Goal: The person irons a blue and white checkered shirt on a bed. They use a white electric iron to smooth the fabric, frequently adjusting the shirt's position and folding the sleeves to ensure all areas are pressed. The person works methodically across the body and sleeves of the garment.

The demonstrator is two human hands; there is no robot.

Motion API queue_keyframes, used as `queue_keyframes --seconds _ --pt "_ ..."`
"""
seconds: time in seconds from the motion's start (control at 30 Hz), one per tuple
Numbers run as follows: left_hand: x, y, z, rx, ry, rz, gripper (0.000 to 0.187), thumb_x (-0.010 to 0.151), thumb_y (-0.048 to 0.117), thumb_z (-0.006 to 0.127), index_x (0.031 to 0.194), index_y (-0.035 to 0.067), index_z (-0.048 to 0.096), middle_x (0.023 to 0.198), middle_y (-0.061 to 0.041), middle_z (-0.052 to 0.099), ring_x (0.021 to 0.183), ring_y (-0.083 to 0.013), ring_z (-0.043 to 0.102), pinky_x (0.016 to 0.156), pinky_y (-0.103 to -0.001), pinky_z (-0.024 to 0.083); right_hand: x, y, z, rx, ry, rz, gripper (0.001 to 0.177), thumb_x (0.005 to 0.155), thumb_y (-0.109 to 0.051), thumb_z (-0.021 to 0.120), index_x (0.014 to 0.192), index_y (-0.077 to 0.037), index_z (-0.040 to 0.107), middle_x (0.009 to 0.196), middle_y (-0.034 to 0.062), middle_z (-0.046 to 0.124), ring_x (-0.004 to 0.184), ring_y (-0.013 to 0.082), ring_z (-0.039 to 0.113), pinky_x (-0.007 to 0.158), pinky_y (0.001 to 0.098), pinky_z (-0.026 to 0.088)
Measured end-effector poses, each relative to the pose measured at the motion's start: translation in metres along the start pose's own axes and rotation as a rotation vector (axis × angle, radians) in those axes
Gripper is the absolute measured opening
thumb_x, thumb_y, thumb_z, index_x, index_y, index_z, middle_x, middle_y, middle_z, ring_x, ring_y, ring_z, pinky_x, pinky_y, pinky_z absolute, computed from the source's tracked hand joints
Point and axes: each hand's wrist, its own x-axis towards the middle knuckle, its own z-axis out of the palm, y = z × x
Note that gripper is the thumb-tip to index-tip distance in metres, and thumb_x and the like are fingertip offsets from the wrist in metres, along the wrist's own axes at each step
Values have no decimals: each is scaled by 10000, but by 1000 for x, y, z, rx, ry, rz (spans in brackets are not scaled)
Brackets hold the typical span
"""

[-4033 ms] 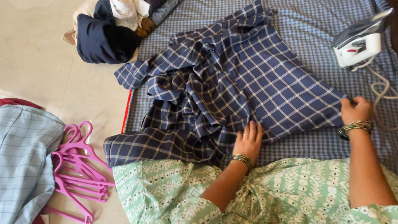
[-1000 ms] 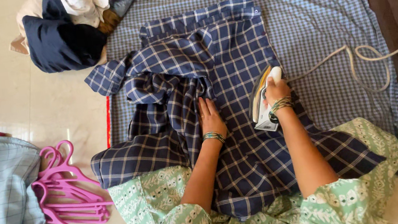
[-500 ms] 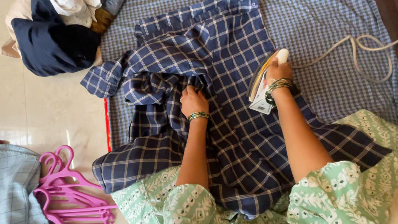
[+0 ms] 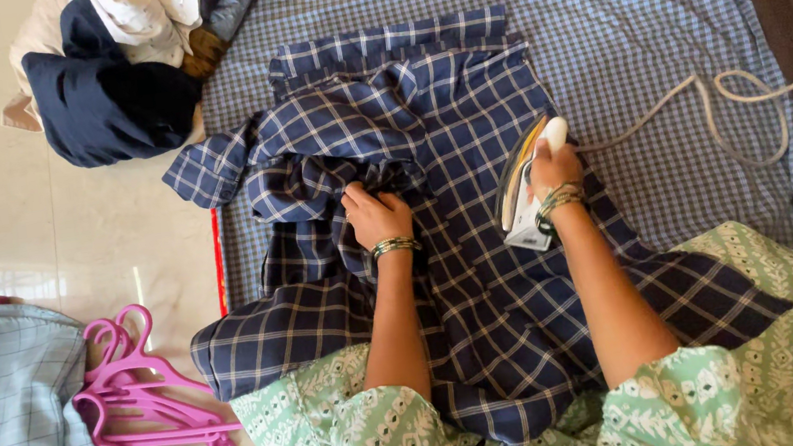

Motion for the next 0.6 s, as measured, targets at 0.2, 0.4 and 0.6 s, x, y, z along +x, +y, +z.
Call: queue_keyframes --seconds 0.2,0.4,0.6 --pt "4 52 -7 -59 194 430 290 863 82 615 1152 57 608 1259 -150 599 1134 -381 576 940 -495 431 -14 -22 -10 2 -188 -6 459 1045 -391 521 1013 66 542 685 153 647 463 266 654 420 410 525" --pt "71 92 61 -226 3 612 185 968 57 579 1145 77 628 1159 -102 642 1114 -332 590 935 -465 442 37 -35 11 77 -168 10 456 1026 -396 521 955 52 561 679 175 633 463 287 640 422 440 520" --pt "166 146 152 119 -187 824 288 855 48 617 1136 107 627 1139 -82 652 1164 -312 590 966 -461 462 52 -20 21 -143 -49 -170 578 1057 -496 492 931 62 582 671 226 694 525 313 686 529 432 548"
